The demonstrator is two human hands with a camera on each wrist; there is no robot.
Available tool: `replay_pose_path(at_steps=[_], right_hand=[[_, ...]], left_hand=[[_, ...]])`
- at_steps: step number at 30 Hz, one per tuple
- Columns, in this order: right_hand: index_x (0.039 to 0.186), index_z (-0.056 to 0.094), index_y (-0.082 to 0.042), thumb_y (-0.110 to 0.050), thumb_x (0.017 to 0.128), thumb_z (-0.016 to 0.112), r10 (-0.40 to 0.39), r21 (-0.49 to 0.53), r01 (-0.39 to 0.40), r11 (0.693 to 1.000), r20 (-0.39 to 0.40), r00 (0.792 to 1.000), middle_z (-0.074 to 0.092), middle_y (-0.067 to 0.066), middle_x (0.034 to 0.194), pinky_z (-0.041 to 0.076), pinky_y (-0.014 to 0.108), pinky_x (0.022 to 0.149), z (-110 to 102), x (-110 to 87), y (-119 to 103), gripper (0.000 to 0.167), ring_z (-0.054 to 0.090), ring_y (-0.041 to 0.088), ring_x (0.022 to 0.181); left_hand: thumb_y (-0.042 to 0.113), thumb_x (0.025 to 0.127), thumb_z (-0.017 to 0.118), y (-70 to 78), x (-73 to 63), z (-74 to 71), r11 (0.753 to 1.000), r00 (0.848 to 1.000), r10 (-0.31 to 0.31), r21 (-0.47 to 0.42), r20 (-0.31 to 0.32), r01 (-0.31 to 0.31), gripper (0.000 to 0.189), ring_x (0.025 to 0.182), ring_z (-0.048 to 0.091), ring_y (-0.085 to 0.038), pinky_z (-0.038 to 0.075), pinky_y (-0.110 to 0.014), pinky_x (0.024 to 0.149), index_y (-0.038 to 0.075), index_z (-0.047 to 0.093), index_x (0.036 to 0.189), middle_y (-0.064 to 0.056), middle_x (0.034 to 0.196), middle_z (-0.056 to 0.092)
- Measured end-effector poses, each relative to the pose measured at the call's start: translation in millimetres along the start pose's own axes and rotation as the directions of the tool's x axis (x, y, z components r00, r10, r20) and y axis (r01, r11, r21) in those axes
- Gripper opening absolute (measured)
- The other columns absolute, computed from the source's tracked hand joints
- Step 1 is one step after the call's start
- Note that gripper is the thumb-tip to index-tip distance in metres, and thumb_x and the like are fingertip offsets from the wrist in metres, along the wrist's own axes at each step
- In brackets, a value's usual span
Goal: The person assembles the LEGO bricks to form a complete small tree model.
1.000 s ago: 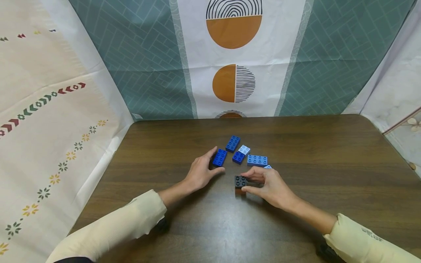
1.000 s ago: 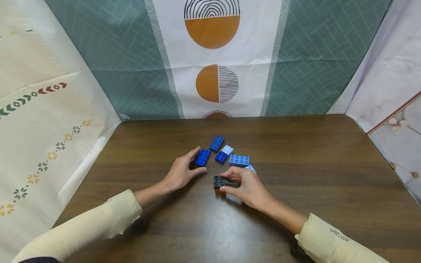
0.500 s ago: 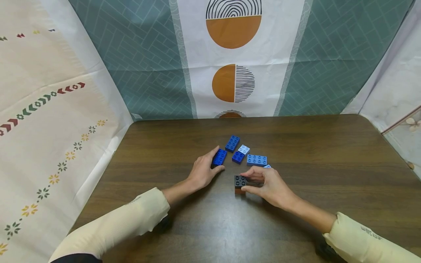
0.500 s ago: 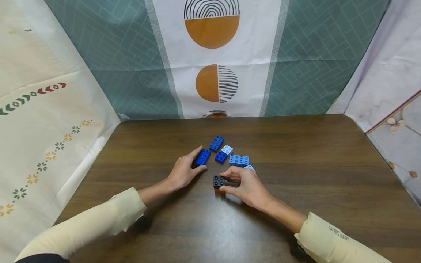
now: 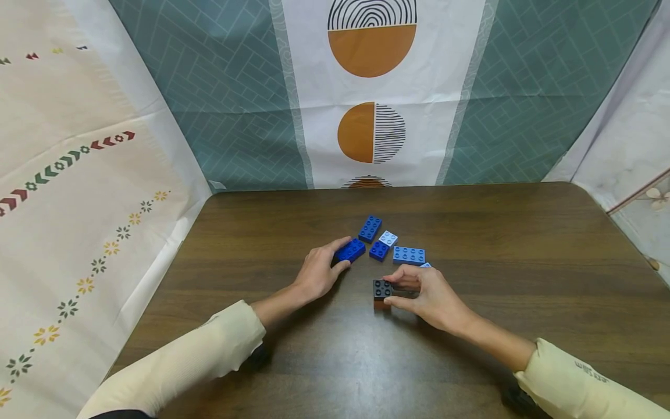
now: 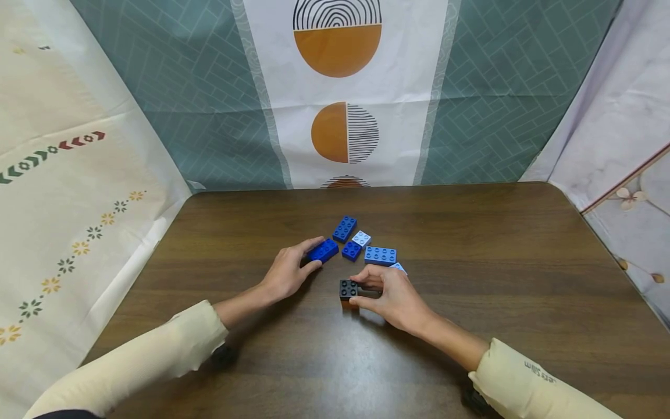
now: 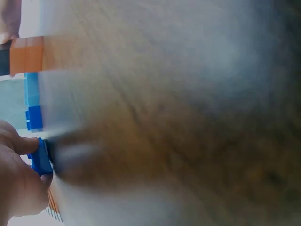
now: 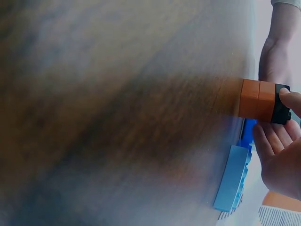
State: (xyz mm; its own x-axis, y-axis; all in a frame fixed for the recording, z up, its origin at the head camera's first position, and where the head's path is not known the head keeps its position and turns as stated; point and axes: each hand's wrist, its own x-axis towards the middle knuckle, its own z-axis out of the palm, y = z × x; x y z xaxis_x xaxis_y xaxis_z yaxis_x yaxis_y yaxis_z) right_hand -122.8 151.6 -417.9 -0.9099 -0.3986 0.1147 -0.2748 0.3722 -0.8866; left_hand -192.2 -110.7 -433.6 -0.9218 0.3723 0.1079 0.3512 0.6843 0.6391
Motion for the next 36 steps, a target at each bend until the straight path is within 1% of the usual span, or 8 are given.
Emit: replay_pose_path(at_steps=[4, 7, 11, 14, 16, 20, 28, 36], right_hand=[[0.111, 0.073, -0.007, -0.005, 0.089, 0.087, 0.005, 0.002, -0.005, 1.000, 0.003, 1.000, 0.076, 0.010, 0.121, 0.060, 0.040, 0.095, -0.4, 0.3, -0.5, 0.026, 0.075, 0.028, 0.111], [0.110, 0.073, -0.007, -0.006, 0.089, 0.087, 0.011, 0.002, -0.011, 1.000, 0.004, 1.000, 0.077, 0.011, 0.121, 0.060, 0.040, 0.095, -0.9, 0.4, -0.8, 0.025, 0.075, 0.027, 0.111], [0.110, 0.074, -0.008, -0.006, 0.089, 0.088, 0.010, -0.006, -0.010, 1.000, 0.003, 1.000, 0.077, 0.011, 0.121, 0.060, 0.041, 0.095, -1.4, 0.4, -0.8, 0.026, 0.075, 0.028, 0.110], [0.110, 0.073, -0.007, -0.006, 0.088, 0.088, 0.009, -0.006, -0.009, 1.000, 0.005, 1.000, 0.077, 0.011, 0.121, 0.059, 0.041, 0.096, -1.6, 0.4, -0.6, 0.026, 0.075, 0.028, 0.111], [0.110, 0.073, -0.007, -0.006, 0.088, 0.088, 0.010, -0.005, -0.010, 1.000, 0.006, 1.000, 0.077, 0.011, 0.121, 0.059, 0.041, 0.096, -1.7, 0.5, -0.5, 0.026, 0.075, 0.028, 0.111], [0.111, 0.073, -0.007, -0.006, 0.088, 0.088, 0.012, -0.012, -0.012, 1.000, 0.004, 1.000, 0.077, 0.011, 0.120, 0.060, 0.041, 0.095, -1.6, 1.0, -0.7, 0.027, 0.075, 0.028, 0.110], [0.111, 0.073, -0.006, -0.006, 0.088, 0.088, 0.007, -0.020, -0.007, 1.000, 0.005, 1.000, 0.077, 0.011, 0.118, 0.060, 0.041, 0.095, -1.8, 1.3, 0.8, 0.028, 0.076, 0.028, 0.109], [0.110, 0.073, -0.006, -0.007, 0.088, 0.089, 0.017, -0.022, -0.017, 1.000, 0.004, 1.000, 0.076, 0.013, 0.119, 0.060, 0.042, 0.095, -2.4, 1.7, 0.7, 0.027, 0.075, 0.030, 0.110]], left_hand=[[0.011, 0.104, 0.071, 2.2, -1.7, -9.1, 1.000, 1.000, 0.021, -0.018, 0.015, -0.021, 0.052, 0.139, 0.057, -0.029, 0.046, -0.049, 0.115, 0.006, 0.056, 0.153, -0.013, 0.152, 0.060], [0.010, 0.103, 0.071, 4.7, -3.2, -16.2, 0.997, 0.998, 0.050, -0.051, 0.026, -0.049, 0.051, 0.139, 0.057, -0.027, 0.048, -0.046, 0.114, 0.005, 0.057, 0.152, -0.011, 0.152, 0.060], [0.008, 0.102, 0.073, 7.6, -7.3, -22.9, 0.990, 0.992, 0.117, -0.090, 0.054, -0.112, 0.052, 0.135, 0.061, -0.027, 0.052, -0.042, 0.108, 0.007, 0.058, 0.151, -0.010, 0.151, 0.061], [0.007, 0.102, 0.073, 9.9, -12.1, -26.4, 0.976, 0.979, 0.186, -0.133, 0.085, -0.174, 0.053, 0.136, 0.060, -0.028, 0.053, -0.040, 0.107, 0.006, 0.058, 0.152, -0.010, 0.153, 0.059], [0.006, 0.101, 0.073, 11.4, -15.5, -28.4, 0.961, 0.966, 0.238, -0.167, 0.101, -0.219, 0.053, 0.137, 0.060, -0.028, 0.052, -0.038, 0.107, 0.005, 0.057, 0.152, -0.011, 0.153, 0.058], [0.006, 0.102, 0.072, 15.6, -21.6, -33.3, 0.938, 0.943, 0.305, -0.211, 0.130, -0.274, 0.052, 0.138, 0.059, -0.025, 0.051, -0.036, 0.109, 0.005, 0.057, 0.151, -0.009, 0.154, 0.059], [0.009, 0.103, 0.071, 18.8, -31.2, -38.3, 0.914, 0.910, 0.372, -0.247, 0.184, -0.323, 0.049, 0.139, 0.058, -0.022, 0.049, -0.037, 0.111, 0.008, 0.058, 0.151, -0.006, 0.153, 0.060], [0.010, 0.102, 0.074, 19.6, -37.0, -38.4, 0.902, 0.886, 0.408, -0.243, 0.219, -0.356, 0.052, 0.136, 0.061, -0.020, 0.049, -0.037, 0.111, 0.012, 0.059, 0.151, -0.004, 0.150, 0.062]])
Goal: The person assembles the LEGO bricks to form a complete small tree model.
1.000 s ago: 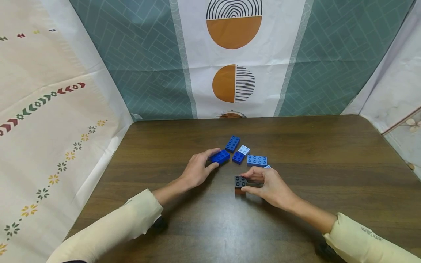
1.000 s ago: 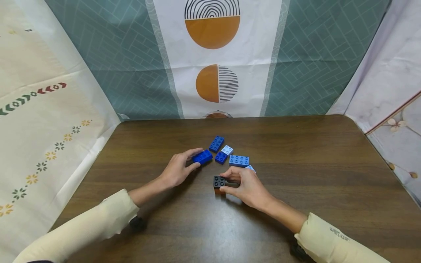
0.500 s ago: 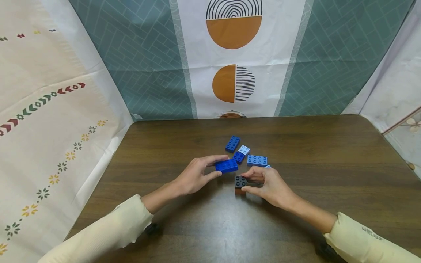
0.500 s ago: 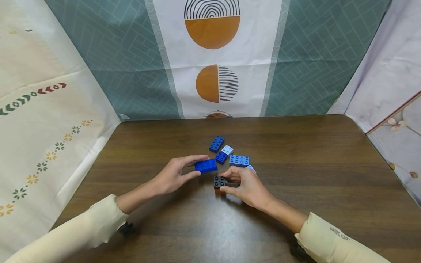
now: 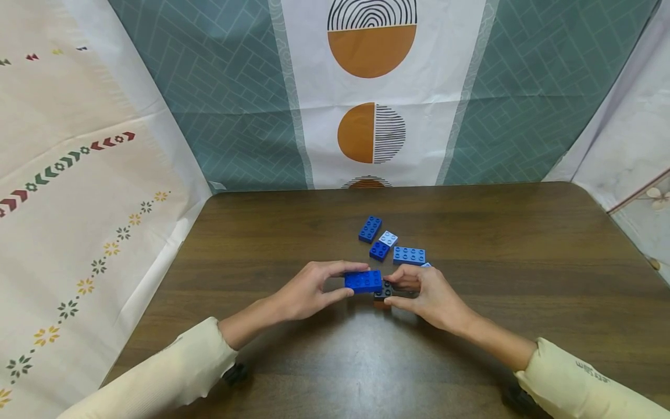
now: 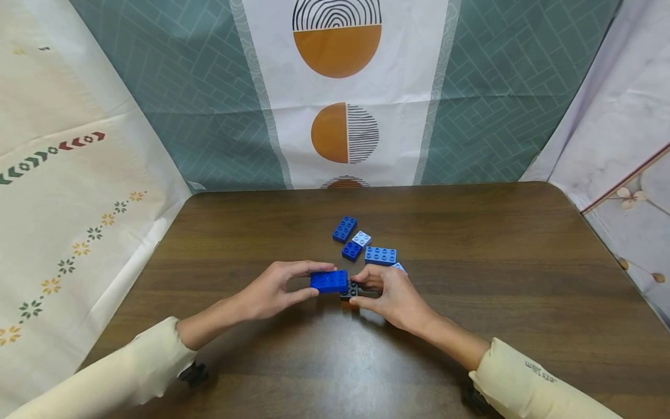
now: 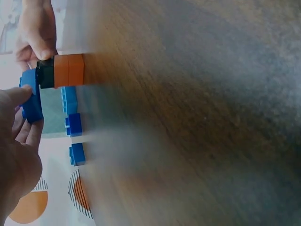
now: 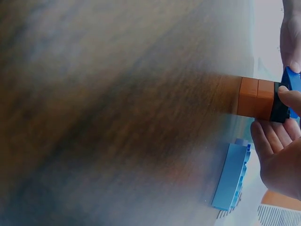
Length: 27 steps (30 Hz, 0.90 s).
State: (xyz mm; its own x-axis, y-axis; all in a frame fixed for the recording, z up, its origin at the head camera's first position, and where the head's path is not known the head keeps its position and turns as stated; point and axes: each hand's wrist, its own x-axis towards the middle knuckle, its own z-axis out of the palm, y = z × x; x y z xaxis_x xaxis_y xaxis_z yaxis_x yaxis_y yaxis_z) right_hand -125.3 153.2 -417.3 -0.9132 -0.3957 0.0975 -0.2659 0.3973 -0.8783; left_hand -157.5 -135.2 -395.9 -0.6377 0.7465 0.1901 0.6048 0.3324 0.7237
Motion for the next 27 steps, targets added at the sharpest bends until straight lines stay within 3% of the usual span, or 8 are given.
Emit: replay_pose_path(at_steps=[11, 17, 23, 27], right_hand=[[0.112, 0.073, -0.005, -0.007, 0.089, 0.087, -0.021, 0.003, 0.021, 1.000, 0.001, 1.000, 0.075, 0.013, 0.118, 0.060, 0.042, 0.095, 0.3, -0.9, 0.5, 0.027, 0.075, 0.030, 0.109], [0.113, 0.073, -0.005, -0.007, 0.089, 0.088, -0.030, -0.004, 0.030, 1.000, -0.003, 1.000, 0.075, 0.012, 0.117, 0.060, 0.041, 0.094, 1.3, -1.0, 1.1, 0.028, 0.075, 0.029, 0.109], [0.112, 0.073, -0.004, -0.005, 0.088, 0.088, -0.035, 0.003, 0.035, 0.999, -0.011, 0.999, 0.075, 0.012, 0.115, 0.060, 0.041, 0.094, 2.9, -1.1, 1.6, 0.028, 0.076, 0.029, 0.108], [0.112, 0.072, -0.004, -0.004, 0.088, 0.087, -0.036, 0.013, 0.036, 0.999, -0.010, 0.999, 0.075, 0.012, 0.115, 0.061, 0.041, 0.094, 3.2, -1.6, 1.5, 0.028, 0.076, 0.029, 0.108]], left_hand=[[0.004, 0.098, 0.077, 4.0, 3.3, 4.4, 0.997, 0.999, 0.047, 0.055, 0.021, -0.048, 0.053, 0.132, 0.062, -0.018, 0.054, -0.039, 0.106, 0.011, 0.062, 0.149, -0.005, 0.146, 0.065], [0.005, 0.097, 0.077, 6.8, 5.9, 9.9, 0.992, 0.999, 0.036, 0.118, 0.032, -0.039, 0.055, 0.134, 0.059, -0.018, 0.053, -0.037, 0.107, 0.012, 0.061, 0.149, -0.005, 0.147, 0.064], [0.006, 0.098, 0.077, 8.1, 5.1, 15.0, 0.994, 1.000, 0.018, 0.112, 0.013, -0.019, 0.055, 0.131, 0.062, -0.017, 0.052, -0.041, 0.109, 0.014, 0.059, 0.150, -0.006, 0.145, 0.065], [0.011, 0.100, 0.076, 7.8, 5.4, 19.5, 0.996, 1.000, 0.013, 0.085, -0.002, -0.012, 0.053, 0.128, 0.064, -0.014, 0.053, -0.035, 0.107, 0.014, 0.058, 0.150, -0.004, 0.146, 0.065]])
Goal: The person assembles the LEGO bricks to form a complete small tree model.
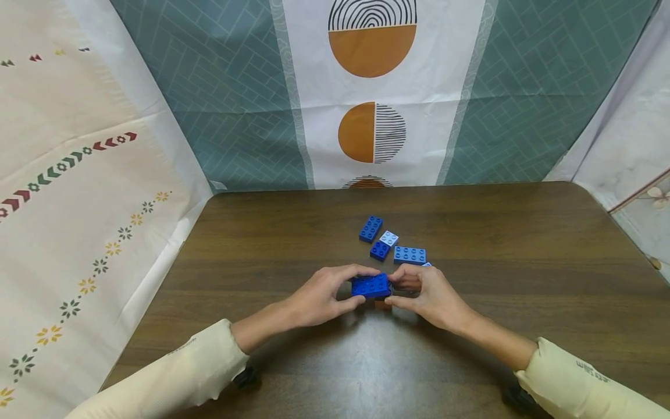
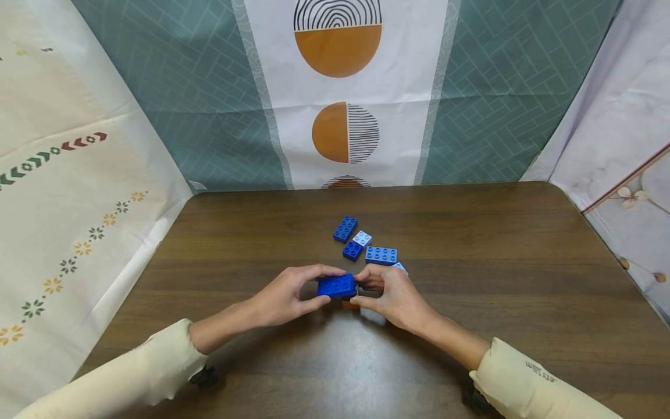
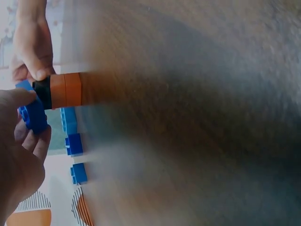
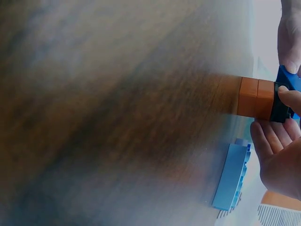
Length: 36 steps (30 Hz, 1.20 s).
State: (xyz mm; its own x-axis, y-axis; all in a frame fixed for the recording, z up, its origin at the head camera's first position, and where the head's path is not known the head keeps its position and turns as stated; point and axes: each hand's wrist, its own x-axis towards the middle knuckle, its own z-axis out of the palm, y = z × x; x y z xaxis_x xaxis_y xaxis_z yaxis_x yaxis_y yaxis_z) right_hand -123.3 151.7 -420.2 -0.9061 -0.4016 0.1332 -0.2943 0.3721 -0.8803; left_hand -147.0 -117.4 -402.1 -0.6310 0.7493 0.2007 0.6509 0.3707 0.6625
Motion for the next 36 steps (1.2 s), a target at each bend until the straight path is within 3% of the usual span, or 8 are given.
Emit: replay_pose_path(at_steps=[6, 14, 21, 28, 36], right_hand=[[0.111, 0.072, -0.004, -0.005, 0.089, 0.087, 0.001, 0.011, -0.001, 1.000, 0.007, 1.000, 0.075, 0.011, 0.115, 0.060, 0.041, 0.094, 0.0, 0.1, -0.6, 0.026, 0.075, 0.030, 0.110], [0.111, 0.072, -0.004, -0.005, 0.090, 0.087, 0.002, 0.028, -0.002, 1.000, 0.015, 1.000, 0.076, 0.010, 0.114, 0.061, 0.041, 0.094, 0.2, 0.2, 0.1, 0.025, 0.075, 0.028, 0.109], [0.112, 0.073, -0.005, -0.006, 0.089, 0.087, 0.003, 0.022, -0.003, 1.000, 0.008, 1.000, 0.075, 0.010, 0.115, 0.060, 0.040, 0.094, -0.1, 0.2, -0.6, 0.027, 0.076, 0.027, 0.108], [0.113, 0.073, -0.005, -0.005, 0.089, 0.087, 0.000, 0.041, -0.001, 0.999, 0.016, 1.000, 0.075, 0.010, 0.116, 0.060, 0.039, 0.094, -0.3, 0.4, -0.9, 0.028, 0.076, 0.026, 0.108], [0.113, 0.073, -0.006, -0.008, 0.090, 0.087, -0.003, 0.023, 0.003, 1.000, 0.017, 1.000, 0.075, 0.009, 0.116, 0.060, 0.041, 0.095, -1.3, 0.2, -0.9, 0.027, 0.075, 0.027, 0.109]], left_hand=[[0.019, 0.100, 0.078, 1.4, 3.3, 8.0, 0.998, 0.998, -0.032, -0.063, -0.062, 0.028, 0.046, 0.125, 0.066, -0.012, 0.055, -0.027, 0.101, 0.011, 0.062, 0.142, -0.003, 0.140, 0.068], [0.022, 0.099, 0.078, 2.0, 6.1, 17.9, 0.993, 0.986, -0.083, -0.095, -0.146, 0.070, 0.040, 0.117, 0.070, -0.011, 0.058, -0.030, 0.097, 0.011, 0.068, 0.136, -0.002, 0.132, 0.073], [0.022, 0.099, 0.079, 0.3, 3.7, 17.7, 0.993, 0.978, -0.082, -0.104, -0.192, 0.063, 0.038, 0.115, 0.071, -0.011, 0.060, -0.031, 0.092, 0.013, 0.072, 0.134, -0.002, 0.131, 0.074], [0.024, 0.098, 0.081, -1.8, 1.5, 13.6, 0.995, 0.977, -0.076, -0.077, -0.200, 0.062, 0.038, 0.113, 0.071, -0.010, 0.061, -0.029, 0.089, 0.015, 0.074, 0.134, -0.002, 0.129, 0.074], [0.026, 0.098, 0.081, 0.0, 2.7, 10.2, 1.000, 0.982, -0.014, 0.017, -0.187, 0.017, 0.038, 0.101, 0.071, -0.007, 0.059, -0.024, 0.084, 0.016, 0.074, 0.134, -0.002, 0.122, 0.077]])
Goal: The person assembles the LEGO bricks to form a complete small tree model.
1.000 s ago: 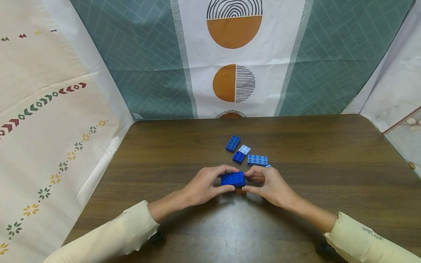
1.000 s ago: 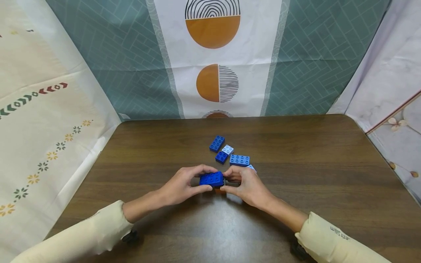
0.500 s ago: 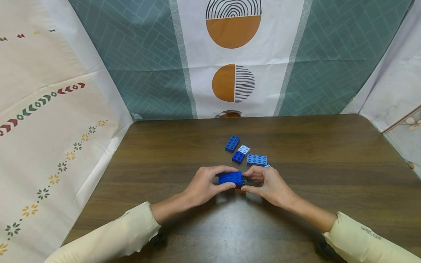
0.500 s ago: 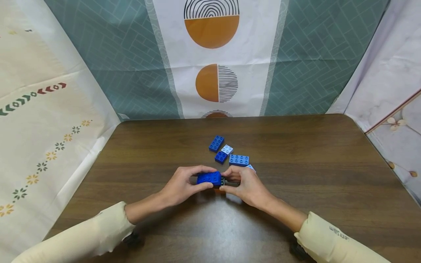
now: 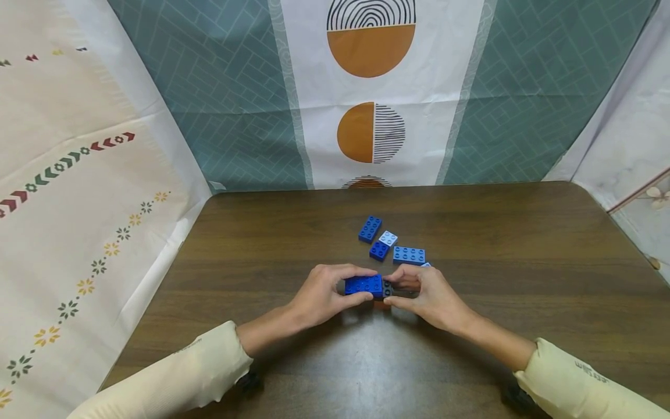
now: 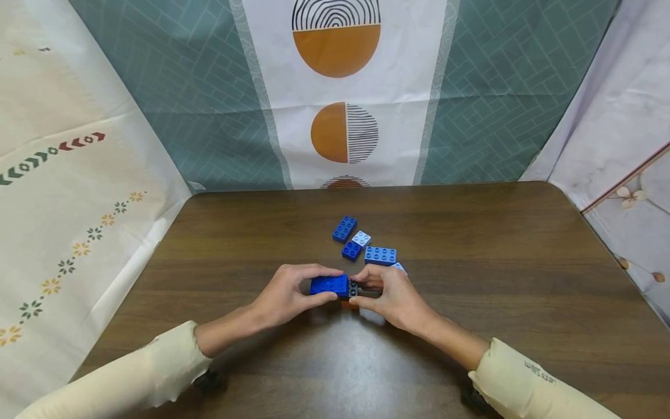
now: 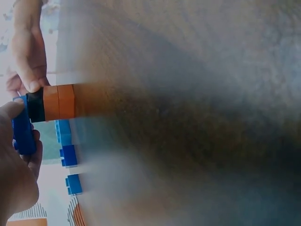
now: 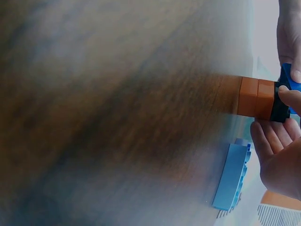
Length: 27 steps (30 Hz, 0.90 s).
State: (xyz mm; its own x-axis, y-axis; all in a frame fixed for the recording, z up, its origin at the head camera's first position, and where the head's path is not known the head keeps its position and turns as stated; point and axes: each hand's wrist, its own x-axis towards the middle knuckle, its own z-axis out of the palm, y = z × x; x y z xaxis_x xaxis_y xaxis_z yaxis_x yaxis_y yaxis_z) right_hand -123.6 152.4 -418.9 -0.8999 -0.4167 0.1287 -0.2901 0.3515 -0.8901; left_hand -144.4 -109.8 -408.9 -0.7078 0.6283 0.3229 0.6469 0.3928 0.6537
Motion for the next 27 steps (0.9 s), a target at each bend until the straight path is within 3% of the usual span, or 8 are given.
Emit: replay_pose_path(at_steps=[10, 18, 24, 27], right_hand=[[0.112, 0.073, -0.006, -0.007, 0.090, 0.087, 0.002, 0.006, -0.002, 1.000, 0.006, 1.000, 0.075, 0.009, 0.116, 0.060, 0.041, 0.095, -0.2, 0.9, -0.2, 0.026, 0.075, 0.028, 0.110], [0.110, 0.074, -0.008, -0.011, 0.089, 0.088, 0.006, -0.019, -0.006, 1.000, 0.021, 1.000, 0.076, 0.009, 0.118, 0.060, 0.044, 0.095, -3.4, 2.8, -0.3, 0.025, 0.074, 0.030, 0.112], [0.119, 0.077, -0.010, -0.020, 0.095, 0.083, 0.007, -0.040, -0.003, 0.999, 0.099, 0.995, 0.077, 0.007, 0.120, 0.059, 0.046, 0.098, -16.5, 9.9, -1.1, 0.027, 0.073, 0.029, 0.117], [0.125, 0.077, -0.011, -0.023, 0.099, 0.079, 0.015, -0.007, -0.015, 1.000, 0.076, 0.997, 0.076, 0.009, 0.123, 0.059, 0.042, 0.098, -27.3, 15.5, -0.6, 0.028, 0.072, 0.030, 0.118]], left_hand=[[0.029, 0.096, 0.083, 0.2, 4.5, -3.2, 0.990, 0.997, 0.071, 0.122, 0.018, -0.072, 0.038, 0.101, 0.071, -0.009, 0.059, -0.027, 0.085, 0.016, 0.076, 0.131, 0.000, 0.116, 0.078], [0.026, 0.095, 0.084, -0.7, 9.0, -4.7, 0.990, 0.996, 0.082, 0.111, 0.034, -0.086, 0.034, 0.097, 0.071, -0.006, 0.059, -0.026, 0.079, 0.014, 0.078, 0.127, 0.002, 0.115, 0.079], [0.025, 0.094, 0.085, -0.4, 9.2, -5.5, 0.991, 0.997, 0.075, 0.107, 0.035, -0.078, 0.034, 0.095, 0.070, -0.005, 0.059, -0.026, 0.077, 0.014, 0.078, 0.126, 0.002, 0.115, 0.079], [0.025, 0.094, 0.086, 0.1, 9.4, -5.7, 0.992, 0.997, 0.064, 0.111, 0.036, -0.068, 0.034, 0.092, 0.069, -0.005, 0.059, -0.026, 0.075, 0.015, 0.078, 0.126, 0.002, 0.114, 0.079]])
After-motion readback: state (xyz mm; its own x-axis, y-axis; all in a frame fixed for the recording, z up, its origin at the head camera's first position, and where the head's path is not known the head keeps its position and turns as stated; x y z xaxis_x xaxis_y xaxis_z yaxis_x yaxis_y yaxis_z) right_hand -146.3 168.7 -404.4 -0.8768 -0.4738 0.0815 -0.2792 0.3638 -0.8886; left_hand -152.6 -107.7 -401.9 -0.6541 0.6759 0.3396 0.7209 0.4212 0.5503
